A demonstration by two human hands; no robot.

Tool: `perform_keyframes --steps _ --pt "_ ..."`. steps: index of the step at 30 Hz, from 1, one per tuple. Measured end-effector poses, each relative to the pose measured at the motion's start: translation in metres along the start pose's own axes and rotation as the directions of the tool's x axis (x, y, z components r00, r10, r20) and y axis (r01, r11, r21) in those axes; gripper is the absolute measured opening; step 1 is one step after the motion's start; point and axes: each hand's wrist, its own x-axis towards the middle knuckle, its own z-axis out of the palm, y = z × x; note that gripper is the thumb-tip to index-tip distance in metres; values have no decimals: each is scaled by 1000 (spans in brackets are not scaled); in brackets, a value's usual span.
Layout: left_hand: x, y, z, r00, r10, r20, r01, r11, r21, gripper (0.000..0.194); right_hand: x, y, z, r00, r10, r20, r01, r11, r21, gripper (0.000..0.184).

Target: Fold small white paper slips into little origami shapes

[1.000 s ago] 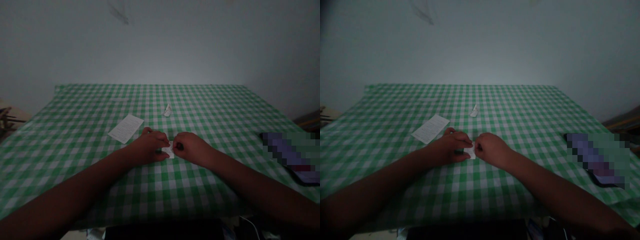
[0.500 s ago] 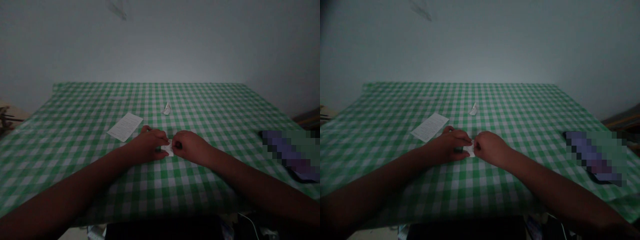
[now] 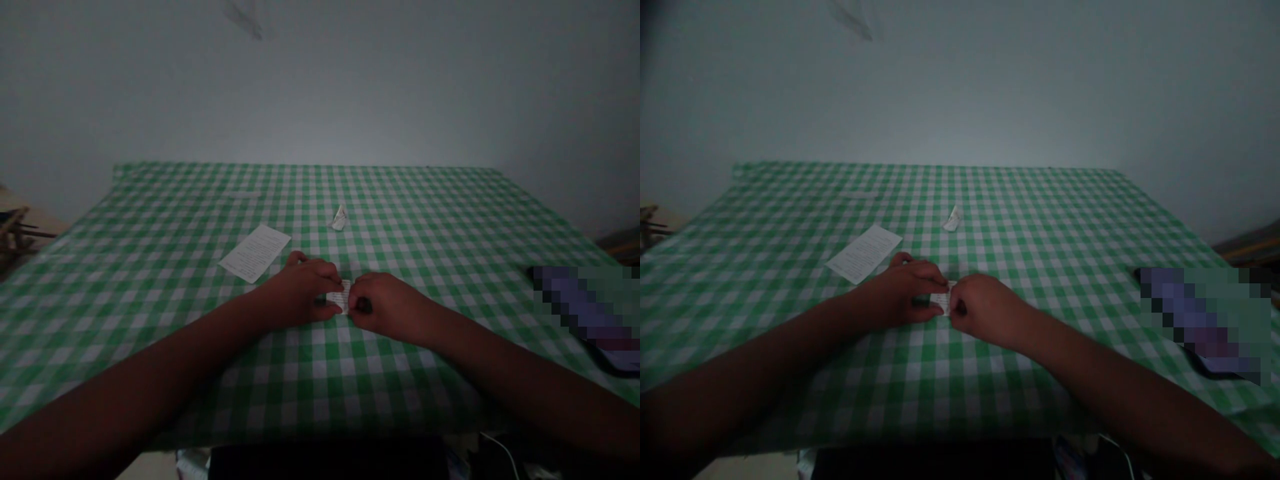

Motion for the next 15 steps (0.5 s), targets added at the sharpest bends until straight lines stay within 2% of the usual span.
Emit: perform_keyframes --steps 6,15 --pt "0 -1 2 1000 0 -5 0 1000 8 24 1 5 -3 998 52 28 -55 993 100 9" --pt "0 -1 2 1000 9 2 -9 1000 19 23 5 2 3 997 71 -2 -71 997 -25 7"
